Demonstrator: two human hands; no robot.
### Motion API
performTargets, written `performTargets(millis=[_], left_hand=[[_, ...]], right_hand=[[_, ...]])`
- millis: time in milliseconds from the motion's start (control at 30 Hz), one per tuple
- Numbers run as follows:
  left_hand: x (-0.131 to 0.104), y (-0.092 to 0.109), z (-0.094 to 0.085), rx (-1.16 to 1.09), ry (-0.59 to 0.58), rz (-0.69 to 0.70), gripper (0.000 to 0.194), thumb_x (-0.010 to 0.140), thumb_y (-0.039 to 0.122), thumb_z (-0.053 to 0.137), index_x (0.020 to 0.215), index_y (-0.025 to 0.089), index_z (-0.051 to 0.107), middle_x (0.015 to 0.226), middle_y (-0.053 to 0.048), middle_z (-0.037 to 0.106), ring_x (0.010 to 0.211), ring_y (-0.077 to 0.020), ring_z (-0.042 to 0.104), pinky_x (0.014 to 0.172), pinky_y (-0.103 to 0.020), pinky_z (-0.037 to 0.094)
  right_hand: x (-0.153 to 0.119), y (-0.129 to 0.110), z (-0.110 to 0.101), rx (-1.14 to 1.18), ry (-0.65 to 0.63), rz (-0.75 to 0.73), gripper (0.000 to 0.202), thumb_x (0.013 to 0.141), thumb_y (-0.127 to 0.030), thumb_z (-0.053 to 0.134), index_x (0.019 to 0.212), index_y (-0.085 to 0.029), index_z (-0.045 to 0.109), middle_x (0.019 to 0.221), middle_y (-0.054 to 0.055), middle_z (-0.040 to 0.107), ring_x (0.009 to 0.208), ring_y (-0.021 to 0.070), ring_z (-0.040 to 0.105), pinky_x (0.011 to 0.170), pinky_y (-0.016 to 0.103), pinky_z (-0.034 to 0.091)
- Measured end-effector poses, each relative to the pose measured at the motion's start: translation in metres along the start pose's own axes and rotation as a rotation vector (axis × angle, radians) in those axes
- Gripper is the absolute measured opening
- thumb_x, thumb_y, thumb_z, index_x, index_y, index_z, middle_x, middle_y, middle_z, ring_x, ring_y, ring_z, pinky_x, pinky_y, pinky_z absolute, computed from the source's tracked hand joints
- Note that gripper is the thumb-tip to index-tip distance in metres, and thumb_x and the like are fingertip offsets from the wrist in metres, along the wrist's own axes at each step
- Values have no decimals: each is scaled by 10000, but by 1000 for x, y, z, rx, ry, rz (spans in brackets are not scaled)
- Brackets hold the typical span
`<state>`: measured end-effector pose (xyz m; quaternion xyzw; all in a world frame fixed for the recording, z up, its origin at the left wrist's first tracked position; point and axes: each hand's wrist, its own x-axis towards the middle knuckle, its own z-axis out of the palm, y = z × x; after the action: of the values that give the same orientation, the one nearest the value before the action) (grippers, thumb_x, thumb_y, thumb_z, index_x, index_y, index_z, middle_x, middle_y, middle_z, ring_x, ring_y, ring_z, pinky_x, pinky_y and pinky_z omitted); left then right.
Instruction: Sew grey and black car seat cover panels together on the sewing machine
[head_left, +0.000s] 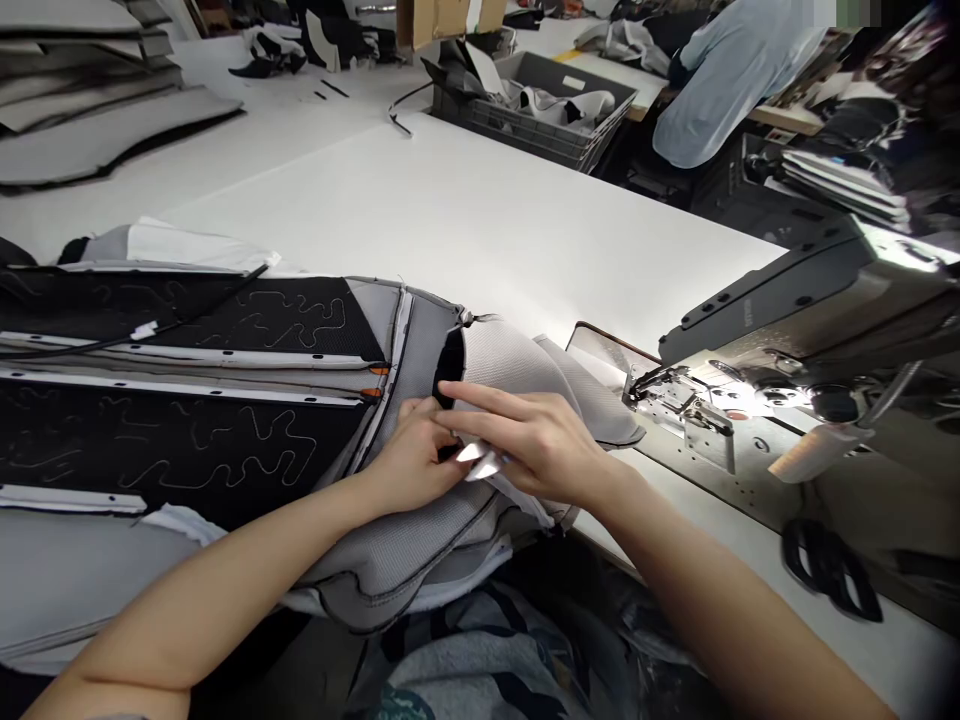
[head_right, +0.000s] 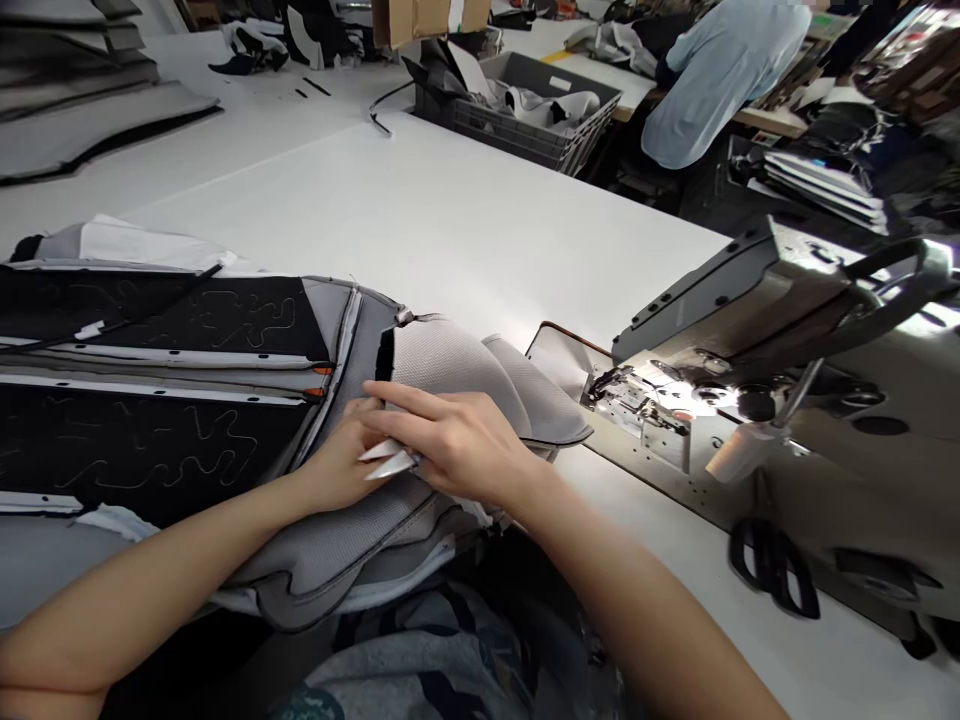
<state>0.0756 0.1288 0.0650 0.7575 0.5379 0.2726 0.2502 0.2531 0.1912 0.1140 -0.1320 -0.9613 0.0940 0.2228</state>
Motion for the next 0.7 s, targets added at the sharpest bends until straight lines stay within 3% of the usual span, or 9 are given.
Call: performTargets(millis=[67, 200, 300, 400, 533, 700], left_hand=[[-2, 1, 2, 47, 18, 39, 197, 821, 349, 576, 756, 177, 648, 862, -48, 643, 921, -226, 502, 826, -390, 345], [-4, 8, 1, 247, -3, 65, 345, 732, 514, 667, 811, 179, 653, 873, -62, 631, 881, -243, 479, 822, -436, 308], [-3, 15, 0, 364, -1, 63, 230, 790, 402, 630, 768, 174, 639, 786, -43, 620, 822, -214, 475, 778, -417, 282], [-5, 16, -3, 436, 92, 159, 161, 789, 304, 612, 695, 174, 606, 709, -26, 593, 773, -190, 463, 737, -394, 271], [-14, 13, -9, 585, 326, 422, 140, 800, 247, 560, 672, 195, 581, 681, -9, 591, 731, -170, 445, 784, -406, 285], [-23, 10, -15, 689, 478, 605, 149, 756, 149, 549, 639, 237, 571, 638, 49, 587, 701, -128, 445, 838, -375, 283]], right_hand=[[15, 7, 0, -79, -130, -62, 442, 790, -47, 395, 1140, -213, 608, 1198, 36, 620, 842, 125, 624, 555, 229, 386], [23, 17, -8, -225, -308, -88, 266, 800, -137, 464, 981, -179, 654, 850, 38, 646, 570, 116, 495, 486, 268, 244], [9, 20, -15, -252, -373, -96, 176, 786, -212, 521, 889, -166, 655, 764, 33, 590, 517, 107, 406, 484, 272, 188], [-13, 16, -14, -290, -264, -102, 179, 843, -167, 499, 942, -167, 649, 716, 18, 543, 523, 109, 395, 478, 279, 186], [-37, 4, -2, -268, 77, -188, 233, 904, -101, 478, 1072, -160, 628, 659, -5, 496, 562, 116, 417, 498, 272, 275], [-52, -10, 15, -106, 318, -104, 157, 875, -97, 534, 924, -181, 659, 636, -15, 467, 538, 94, 394, 503, 259, 290]])
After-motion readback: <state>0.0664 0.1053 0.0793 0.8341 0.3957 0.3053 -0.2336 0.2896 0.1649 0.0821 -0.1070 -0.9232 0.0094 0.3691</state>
